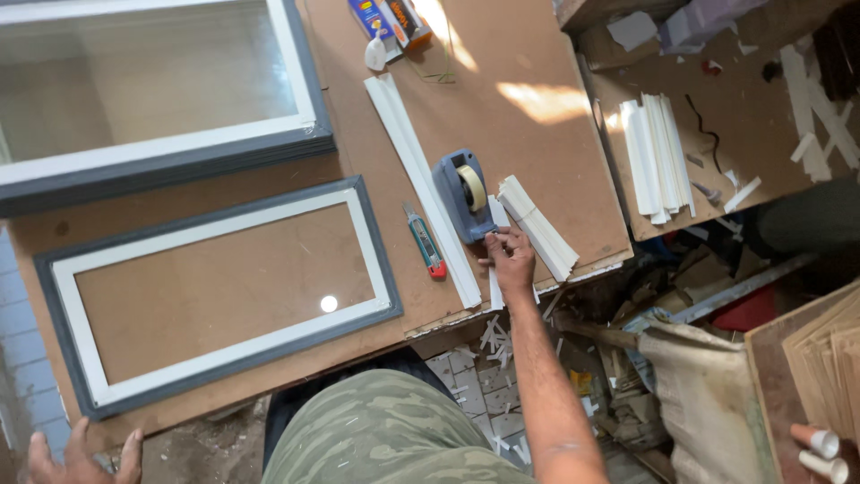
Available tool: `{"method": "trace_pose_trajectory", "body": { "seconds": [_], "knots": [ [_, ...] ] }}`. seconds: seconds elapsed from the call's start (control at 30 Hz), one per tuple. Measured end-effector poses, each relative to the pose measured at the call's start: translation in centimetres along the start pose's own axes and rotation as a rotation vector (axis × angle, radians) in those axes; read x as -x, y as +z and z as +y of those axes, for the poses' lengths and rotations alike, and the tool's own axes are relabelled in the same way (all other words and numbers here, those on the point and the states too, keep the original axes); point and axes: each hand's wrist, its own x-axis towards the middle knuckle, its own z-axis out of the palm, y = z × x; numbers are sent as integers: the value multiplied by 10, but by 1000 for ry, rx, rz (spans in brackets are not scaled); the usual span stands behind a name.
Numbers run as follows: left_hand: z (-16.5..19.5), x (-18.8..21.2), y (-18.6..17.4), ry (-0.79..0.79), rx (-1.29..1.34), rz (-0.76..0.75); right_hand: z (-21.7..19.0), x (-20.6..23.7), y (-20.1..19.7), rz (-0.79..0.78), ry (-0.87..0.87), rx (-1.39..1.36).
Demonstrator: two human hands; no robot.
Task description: The person assembles picture frames by placing white plastic strips into the grooves of gray frames. They press the strips into place, adjust alignment, and stack completed frames on the table.
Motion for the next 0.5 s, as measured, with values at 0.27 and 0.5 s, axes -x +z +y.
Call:
{"method": "trace_pose_trajectory", "body": {
  "seconds": [0.27, 0.5],
  "knots": [
    [42, -26, -10, -83, -42, -135, 22, -15, -9, 165, -626, 581],
    [96, -73, -22, -42, 130, -60, 4, -22, -33, -147, -536, 1028]
  ]
}}
